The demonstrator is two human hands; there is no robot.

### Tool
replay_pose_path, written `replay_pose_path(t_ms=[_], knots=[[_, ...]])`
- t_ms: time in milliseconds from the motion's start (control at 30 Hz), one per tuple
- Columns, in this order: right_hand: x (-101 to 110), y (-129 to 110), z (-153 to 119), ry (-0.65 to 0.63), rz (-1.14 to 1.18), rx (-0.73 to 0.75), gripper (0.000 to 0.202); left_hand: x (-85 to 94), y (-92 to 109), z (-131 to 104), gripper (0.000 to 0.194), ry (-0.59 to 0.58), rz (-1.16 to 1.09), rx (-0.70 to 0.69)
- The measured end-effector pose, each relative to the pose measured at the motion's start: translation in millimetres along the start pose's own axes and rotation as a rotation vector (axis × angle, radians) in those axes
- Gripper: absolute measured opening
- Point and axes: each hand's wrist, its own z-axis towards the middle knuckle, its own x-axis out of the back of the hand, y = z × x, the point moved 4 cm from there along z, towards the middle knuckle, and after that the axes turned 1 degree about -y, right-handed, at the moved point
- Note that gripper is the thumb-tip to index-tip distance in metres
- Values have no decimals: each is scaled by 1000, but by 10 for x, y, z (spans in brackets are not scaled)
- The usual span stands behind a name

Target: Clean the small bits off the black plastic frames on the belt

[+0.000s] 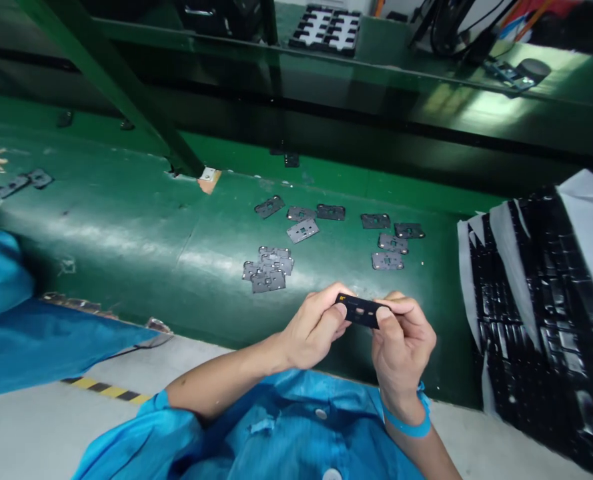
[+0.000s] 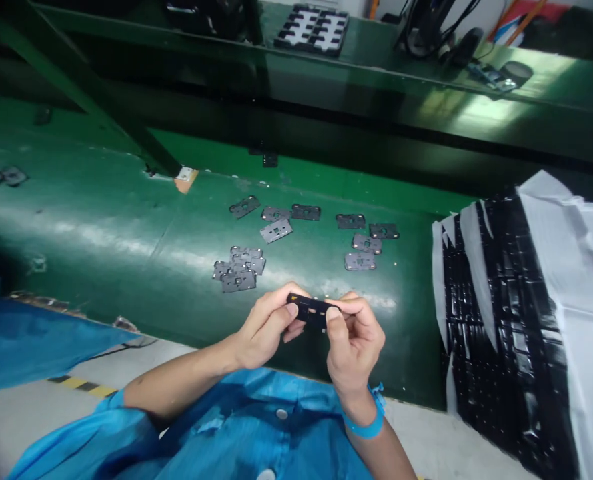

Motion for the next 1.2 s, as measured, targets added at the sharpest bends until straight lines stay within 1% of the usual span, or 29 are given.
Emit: replay_pose_path(t_ms=[167, 333, 400, 533, 600, 833, 933, 1000, 1033, 1067, 1133, 1200], knots=[[-34, -1, -8, -13, -1, 34, 7, 42, -75, 21, 35, 72, -3, 37], [-31, 17, -5, -6, -44, 9, 9, 57, -101, 8, 40, 103, 43, 66], [-25, 31, -7, -8, -56, 0, 9, 66, -102, 0, 41, 96, 47, 64], [-9, 60, -15, -3, -75, -20, 9, 73, -107, -13, 38, 42, 17, 39], [-11, 59, -17, -2, -77, -22, 10, 77, -113, -15, 38, 45, 3, 45], [-59, 2, -17, -45, -78, 11, 8, 75, -105, -2, 39, 119, -2, 47], [-62, -26, -34, -95, -123, 98, 9, 92, -118, -1, 38, 184, 42, 56], [-60, -41, -48, -139, -165, 152, 14, 105, -138, -5, 37, 240, 58, 97], [-58, -42, -51, -161, -177, 156, 16, 111, -149, -7, 37, 267, 57, 120], [-54, -39, -49, -177, -178, 140, 17, 114, -158, -10, 37, 289, 55, 142], [-42, -21, -36, -202, -150, 57, 16, 120, -160, -19, 37, 316, 67, 169], [-25, 1, -16, -213, -111, -41, 13, 124, -142, -33, 36, 311, 85, 187]])
